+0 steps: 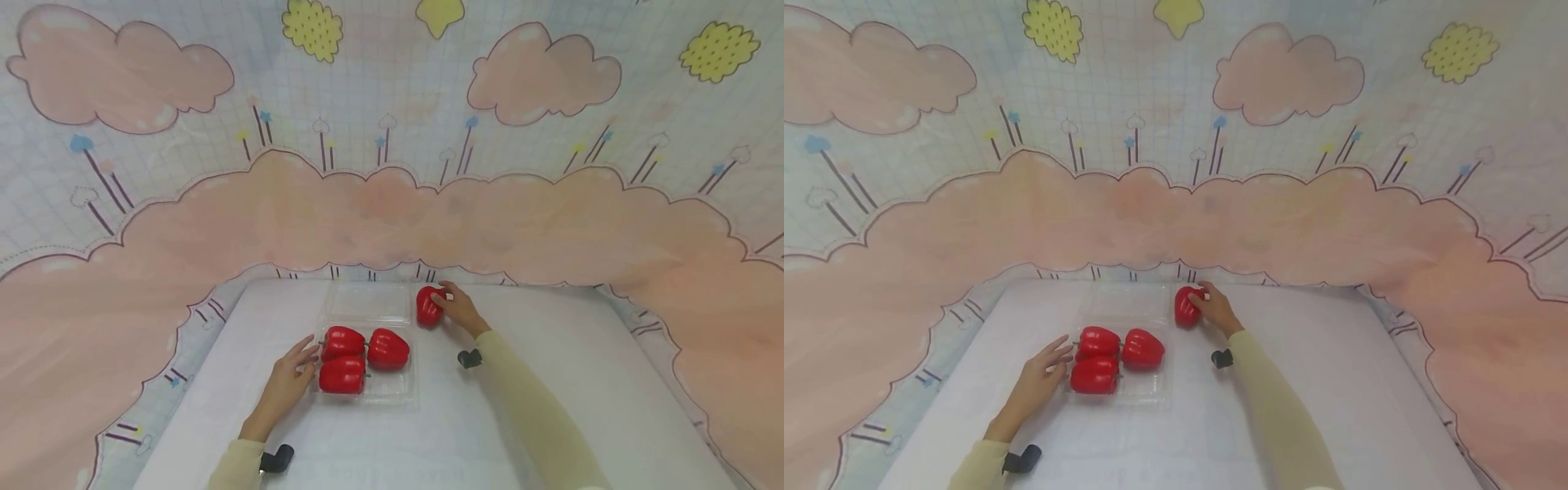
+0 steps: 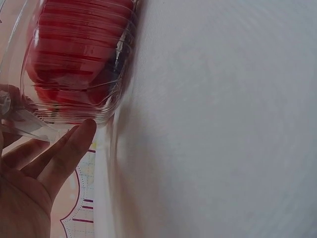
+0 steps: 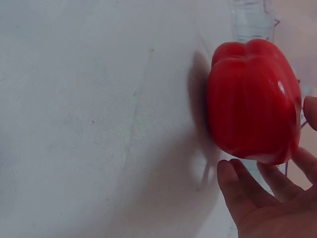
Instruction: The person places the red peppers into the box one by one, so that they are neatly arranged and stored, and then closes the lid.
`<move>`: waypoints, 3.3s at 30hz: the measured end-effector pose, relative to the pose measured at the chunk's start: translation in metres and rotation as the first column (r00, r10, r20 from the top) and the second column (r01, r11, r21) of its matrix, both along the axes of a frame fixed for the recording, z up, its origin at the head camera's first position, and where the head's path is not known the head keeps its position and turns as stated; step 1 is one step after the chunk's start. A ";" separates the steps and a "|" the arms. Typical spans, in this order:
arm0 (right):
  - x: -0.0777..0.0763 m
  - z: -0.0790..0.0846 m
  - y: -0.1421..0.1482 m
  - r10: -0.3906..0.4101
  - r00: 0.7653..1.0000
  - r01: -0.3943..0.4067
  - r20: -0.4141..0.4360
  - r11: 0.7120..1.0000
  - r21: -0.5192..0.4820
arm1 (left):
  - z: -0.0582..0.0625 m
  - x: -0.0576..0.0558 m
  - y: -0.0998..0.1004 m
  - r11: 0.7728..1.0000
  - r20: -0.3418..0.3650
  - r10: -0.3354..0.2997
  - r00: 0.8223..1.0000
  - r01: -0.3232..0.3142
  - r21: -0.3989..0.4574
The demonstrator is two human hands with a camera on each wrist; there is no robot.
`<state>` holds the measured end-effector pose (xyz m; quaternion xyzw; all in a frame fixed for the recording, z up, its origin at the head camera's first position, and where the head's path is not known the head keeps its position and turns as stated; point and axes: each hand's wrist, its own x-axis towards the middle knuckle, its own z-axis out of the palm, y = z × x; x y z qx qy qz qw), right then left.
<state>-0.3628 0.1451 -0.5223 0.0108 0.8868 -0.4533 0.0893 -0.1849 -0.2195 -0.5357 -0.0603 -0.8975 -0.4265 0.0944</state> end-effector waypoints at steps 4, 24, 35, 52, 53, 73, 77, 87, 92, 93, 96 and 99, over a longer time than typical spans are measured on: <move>0.001 0.003 -0.002 0.008 1.000 -0.008 -0.020 1.000 0.008 | 0.003 -0.001 0.000 1.000 -0.032 -0.008 0.999 0.008 -0.005; 0.013 -0.003 0.006 -0.025 0.999 0.025 -0.026 1.000 0.001 | 0.001 0.000 0.001 1.000 0.000 0.008 1.000 -0.008 0.002; 0.017 -0.002 0.011 0.024 1.000 -0.024 -0.016 1.000 -0.011 | 0.000 -0.003 0.001 1.000 0.014 0.003 1.000 -0.003 -0.002; 0.036 0.005 0.017 0.009 0.998 -0.011 -0.065 0.999 -0.042 | -0.001 -0.001 0.000 1.000 0.003 -0.010 1.000 0.010 0.004; 0.037 0.007 0.017 0.008 0.998 -0.012 -0.065 0.999 -0.050 | -0.001 -0.001 0.000 1.000 0.003 -0.010 1.000 0.010 0.003; 0.062 0.017 0.021 -0.037 0.996 0.031 -0.080 0.997 -0.072 | -0.006 -0.001 0.001 1.000 -0.006 -0.008 1.000 0.008 0.009; 0.065 0.016 0.026 -0.031 0.995 0.023 -0.094 0.996 -0.087 | -0.006 -0.002 0.001 1.000 -0.011 -0.004 1.000 0.004 0.000; 0.072 0.018 0.039 -0.015 0.993 0.003 -0.118 0.994 -0.109 | -0.004 0.000 0.001 1.000 -0.024 -0.005 1.000 0.005 -0.005; 0.076 0.021 0.046 -0.013 0.991 -0.001 -0.132 0.994 -0.109 | -0.004 0.000 0.001 1.000 -0.023 -0.003 1.000 0.003 -0.006; 0.076 0.022 0.047 -0.007 0.991 -0.007 -0.137 0.995 -0.104 | -0.004 0.000 0.001 1.000 -0.025 -0.003 1.000 0.003 -0.006; 0.078 0.022 0.050 0.001 0.990 -0.014 -0.142 0.996 -0.093 | -0.004 -0.001 0.001 1.000 -0.026 0.000 1.000 0.000 -0.007; 0.079 0.022 0.053 0.002 0.990 -0.015 -0.141 0.996 -0.090 | -0.003 -0.002 0.002 1.000 -0.017 -0.007 1.000 0.007 -0.001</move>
